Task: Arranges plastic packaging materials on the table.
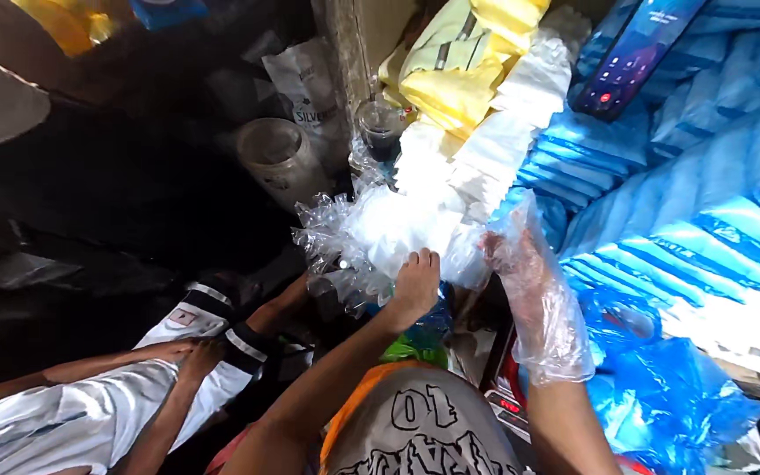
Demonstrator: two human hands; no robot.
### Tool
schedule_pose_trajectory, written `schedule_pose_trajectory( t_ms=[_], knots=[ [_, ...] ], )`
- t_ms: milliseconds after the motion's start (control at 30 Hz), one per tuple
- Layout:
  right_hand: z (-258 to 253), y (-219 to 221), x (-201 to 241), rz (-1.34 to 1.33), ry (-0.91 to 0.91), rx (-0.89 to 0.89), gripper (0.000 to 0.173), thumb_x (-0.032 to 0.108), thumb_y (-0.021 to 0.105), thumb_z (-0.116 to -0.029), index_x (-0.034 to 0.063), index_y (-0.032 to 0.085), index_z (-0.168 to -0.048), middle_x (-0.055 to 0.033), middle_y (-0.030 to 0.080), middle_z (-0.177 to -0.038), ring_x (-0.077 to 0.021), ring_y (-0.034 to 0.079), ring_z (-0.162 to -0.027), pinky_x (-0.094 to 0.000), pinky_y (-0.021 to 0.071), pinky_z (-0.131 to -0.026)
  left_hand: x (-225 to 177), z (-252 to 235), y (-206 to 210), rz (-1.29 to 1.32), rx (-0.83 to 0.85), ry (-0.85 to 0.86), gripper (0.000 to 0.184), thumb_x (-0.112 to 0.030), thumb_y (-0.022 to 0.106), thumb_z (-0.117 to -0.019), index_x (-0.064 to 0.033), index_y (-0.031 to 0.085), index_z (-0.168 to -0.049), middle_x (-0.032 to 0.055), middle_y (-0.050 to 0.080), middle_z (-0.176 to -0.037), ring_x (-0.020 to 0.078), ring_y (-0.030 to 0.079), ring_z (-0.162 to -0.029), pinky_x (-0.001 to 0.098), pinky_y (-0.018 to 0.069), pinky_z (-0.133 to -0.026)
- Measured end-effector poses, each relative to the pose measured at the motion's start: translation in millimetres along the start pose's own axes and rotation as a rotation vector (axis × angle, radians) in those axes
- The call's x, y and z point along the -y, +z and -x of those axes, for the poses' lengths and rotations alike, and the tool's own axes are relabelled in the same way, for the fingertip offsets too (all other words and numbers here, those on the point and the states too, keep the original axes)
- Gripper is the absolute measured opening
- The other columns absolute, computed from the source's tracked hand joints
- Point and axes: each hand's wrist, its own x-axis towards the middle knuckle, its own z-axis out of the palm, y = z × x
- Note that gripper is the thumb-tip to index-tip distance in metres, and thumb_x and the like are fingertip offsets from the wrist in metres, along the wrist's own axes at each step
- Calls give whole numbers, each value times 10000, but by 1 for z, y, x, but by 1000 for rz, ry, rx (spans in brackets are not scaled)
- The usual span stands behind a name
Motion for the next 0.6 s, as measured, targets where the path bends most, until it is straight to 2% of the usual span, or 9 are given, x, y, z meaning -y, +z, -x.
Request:
schedule_pose_trajectory(
  t_ms=[33, 100, 200, 267, 300, 367, 433, 500, 600],
  knots=[
    [-5, 1, -2, -35, 16, -8, 462, 390, 372, -1109, 138, 452, -1488, -114, 654, -1287, -215, 679, -1094, -379, 569, -950, 2, 0, 1, -26, 52, 4, 485, -144, 692, -892, -29, 568, -1347, 223, 550, -1360, 437, 568, -1211, 569, 561, -855],
    [-3, -4, -3, 1, 0, -13, 453, 370, 391, -1107, 136, 469, -1487, -102, 655, -1290, -206, 676, -1100, -380, 571, -959, 7, 7, -5, -25, 38, 37, 285, -199, 620, -983, -56, 641, -1229, 181, 623, -1262, 399, 622, -1154, 549, 576, -823],
    [14, -15, 0, 230, -48, -38, 374, 296, 488, -1085, 159, 551, -1427, -41, 677, -1236, -136, 673, -1061, -338, 583, -917, 23, 19, -20, 158, -32, 70, 248, -289, 623, -1010, -112, 704, -1164, 127, 688, -1149, 327, 687, -1042, 543, 586, -842],
    [9, -16, 1, 299, 17, -69, 316, 373, 551, -1050, 183, 627, -1291, -19, 688, -1014, -118, 654, -850, -322, 573, -738, 39, 22, -26, 373, -41, 63, 259, -225, 573, -1033, -133, 712, -1231, 91, 720, -1127, 254, 707, -994, 506, 583, -891],
    [6, -11, -2, 303, 66, -82, 339, 452, 523, -1047, 191, 639, -1229, -7, 669, -912, -106, 627, -747, -305, 552, -650, 46, 23, -26, 500, -67, 43, 251, -204, 570, -1036, -125, 722, -1219, 74, 743, -1071, 212, 720, -938, 469, 594, -882],
    [20, -3, -11, 295, 122, 5, 381, 380, 535, -1052, 161, 615, -1354, -56, 698, -1075, -147, 663, -903, -350, 584, -792, 51, 25, -27, 766, -141, -46, 192, -220, 643, -1014, -104, 755, -1118, 47, 763, -963, 148, 729, -839, 390, 617, -819],
    [37, 18, -24, 385, 77, 86, 342, 306, 597, -1030, 84, 650, -1284, -70, 708, -1087, -147, 674, -945, -344, 586, -842, 43, 28, -28, 1118, -207, -147, 155, -178, 729, -958, -50, 756, -1042, 72, 761, -890, 153, 720, -760, 355, 622, -726],
    [40, 40, -34, 555, 16, 183, 305, 329, 631, -1012, 99, 705, -1198, -32, 731, -1089, -109, 690, -995, -329, 590, -901, 26, 33, -28, 1455, -263, -213, 138, -112, 763, -915, -16, 721, -1006, 99, 724, -863, 173, 679, -731, 349, 598, -681],
    [34, 63, -37, 764, -45, 189, 271, 348, 611, -1017, 133, 742, -1117, -9, 740, -1023, -80, 690, -971, -317, 585, -898, 6, 37, -30, 1750, -267, -271, 167, -115, 756, -917, -53, 690, -1058, 83, 686, -941, 165, 646, -792, 338, 573, -695]
  ],
)
